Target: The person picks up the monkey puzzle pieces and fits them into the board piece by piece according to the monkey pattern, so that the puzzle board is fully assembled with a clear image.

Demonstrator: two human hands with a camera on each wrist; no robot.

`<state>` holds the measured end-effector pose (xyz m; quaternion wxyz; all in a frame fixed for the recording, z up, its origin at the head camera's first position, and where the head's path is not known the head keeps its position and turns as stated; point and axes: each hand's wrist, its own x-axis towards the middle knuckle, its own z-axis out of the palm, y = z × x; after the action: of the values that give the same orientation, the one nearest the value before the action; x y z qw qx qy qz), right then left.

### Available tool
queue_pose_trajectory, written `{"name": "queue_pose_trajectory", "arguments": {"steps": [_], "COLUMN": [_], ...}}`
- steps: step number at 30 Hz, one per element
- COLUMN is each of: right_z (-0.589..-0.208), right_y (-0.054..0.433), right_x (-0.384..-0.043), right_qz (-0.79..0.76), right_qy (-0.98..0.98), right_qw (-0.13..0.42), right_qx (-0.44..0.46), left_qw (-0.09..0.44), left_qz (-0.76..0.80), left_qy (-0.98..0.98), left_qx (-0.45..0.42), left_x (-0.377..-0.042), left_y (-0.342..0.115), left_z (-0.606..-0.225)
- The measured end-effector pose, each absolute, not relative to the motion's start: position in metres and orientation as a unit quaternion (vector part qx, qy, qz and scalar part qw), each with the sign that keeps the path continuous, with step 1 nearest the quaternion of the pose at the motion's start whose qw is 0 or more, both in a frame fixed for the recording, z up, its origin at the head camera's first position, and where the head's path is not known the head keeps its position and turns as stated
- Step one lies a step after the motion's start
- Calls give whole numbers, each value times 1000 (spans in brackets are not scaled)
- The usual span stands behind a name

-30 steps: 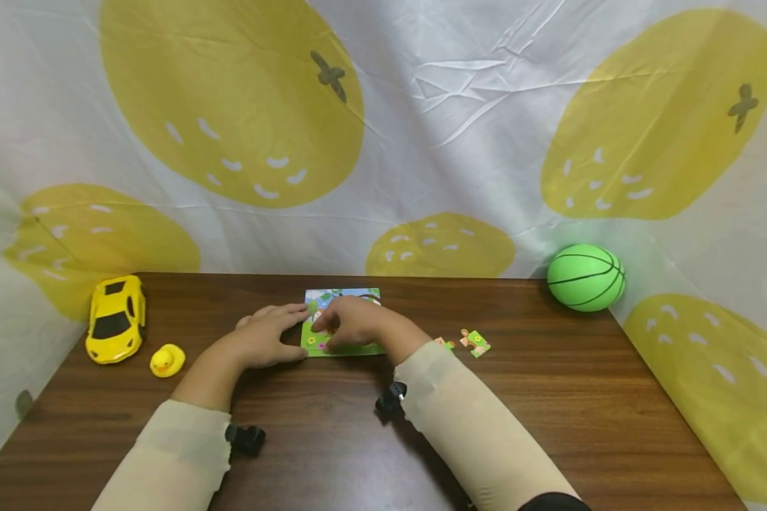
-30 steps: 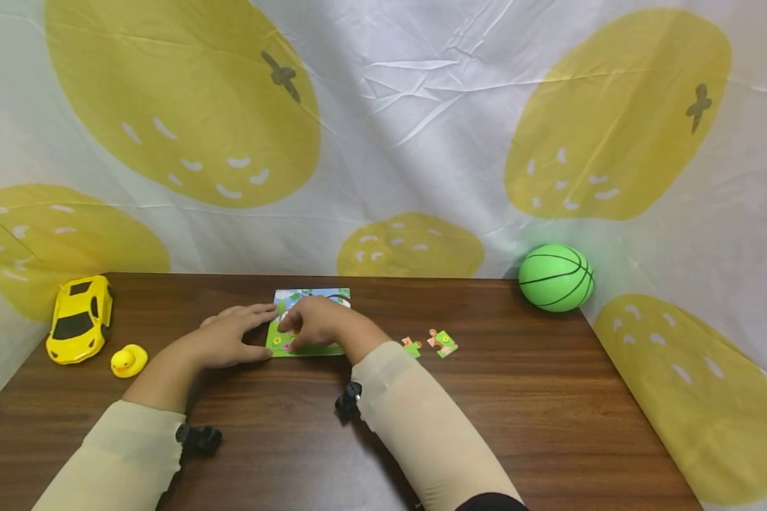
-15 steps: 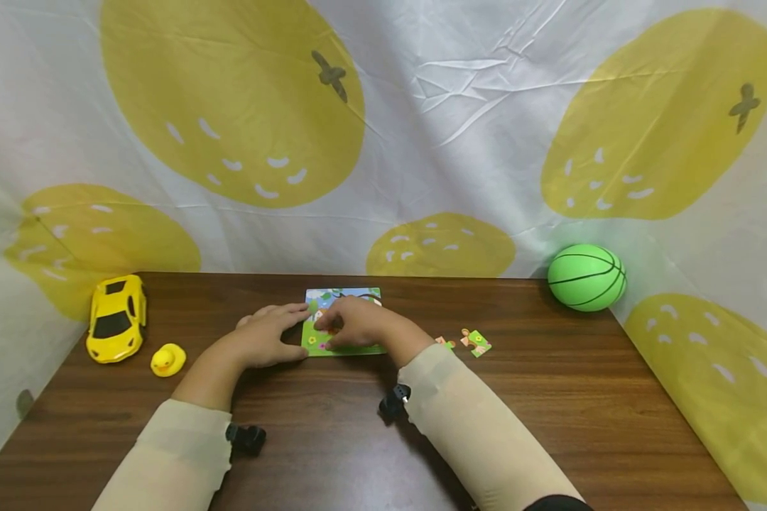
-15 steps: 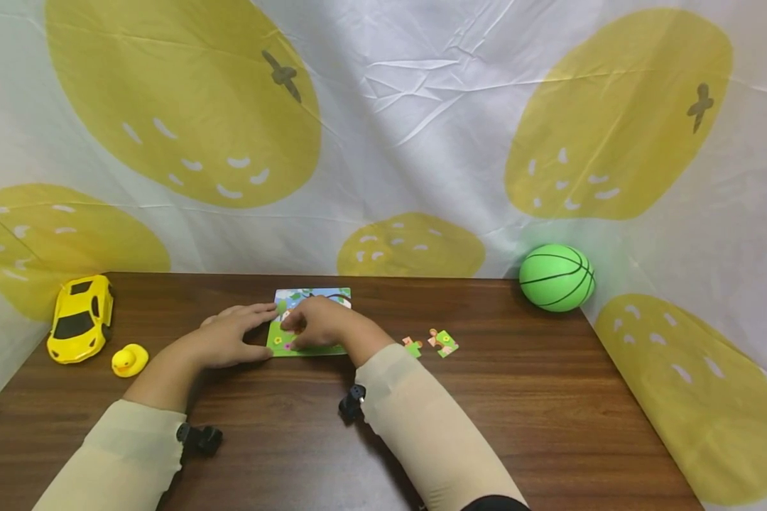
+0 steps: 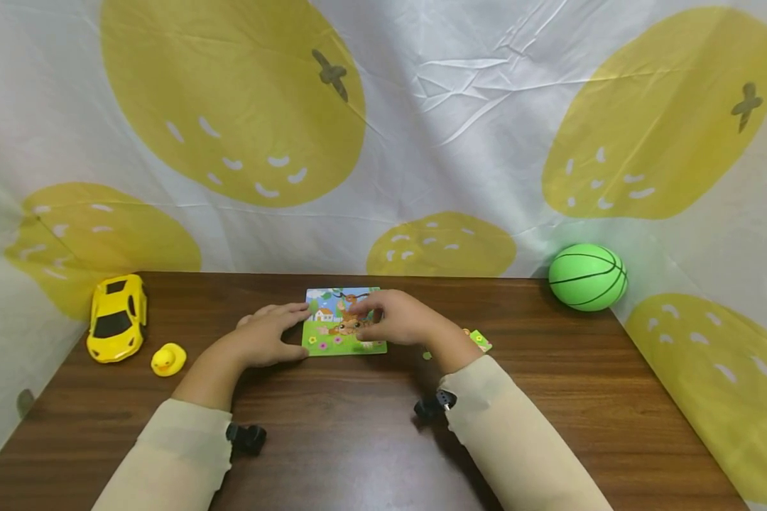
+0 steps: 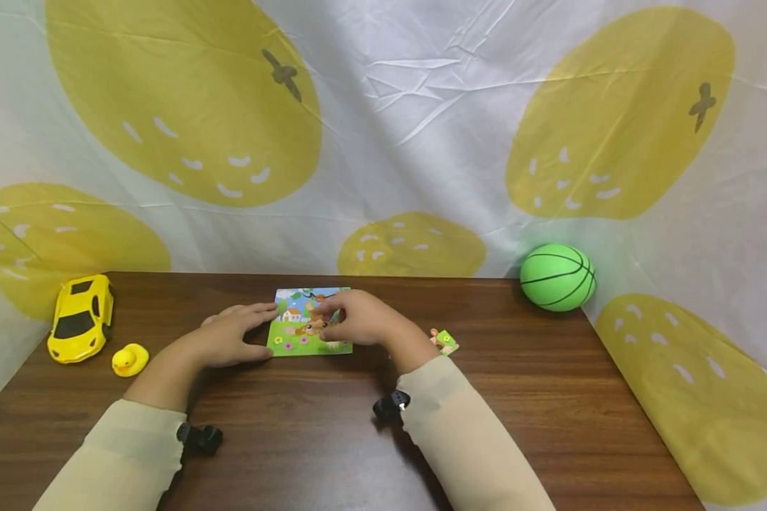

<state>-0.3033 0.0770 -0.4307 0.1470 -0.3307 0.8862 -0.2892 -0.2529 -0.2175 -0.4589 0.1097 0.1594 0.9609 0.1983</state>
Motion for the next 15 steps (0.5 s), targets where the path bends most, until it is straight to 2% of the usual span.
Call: {"name": "queue_pose_trajectory", "arguments": {"steps": [7,15], "right_z": [-423,-424], "right_y": [124,166], "right_x": [-294,-286], "right_qz": [-324,-323], "right_qy": [895,905], "right_qw": [121,118], "right_qx": [-282,-249], "left_qw": [111,111], "left_qz": [201,199], "left_qy": [961,961], "left_qx": [156,157], "left_x": [-252,-251], "left_y": [-217,-216], "left_z": [-458,-457]}}
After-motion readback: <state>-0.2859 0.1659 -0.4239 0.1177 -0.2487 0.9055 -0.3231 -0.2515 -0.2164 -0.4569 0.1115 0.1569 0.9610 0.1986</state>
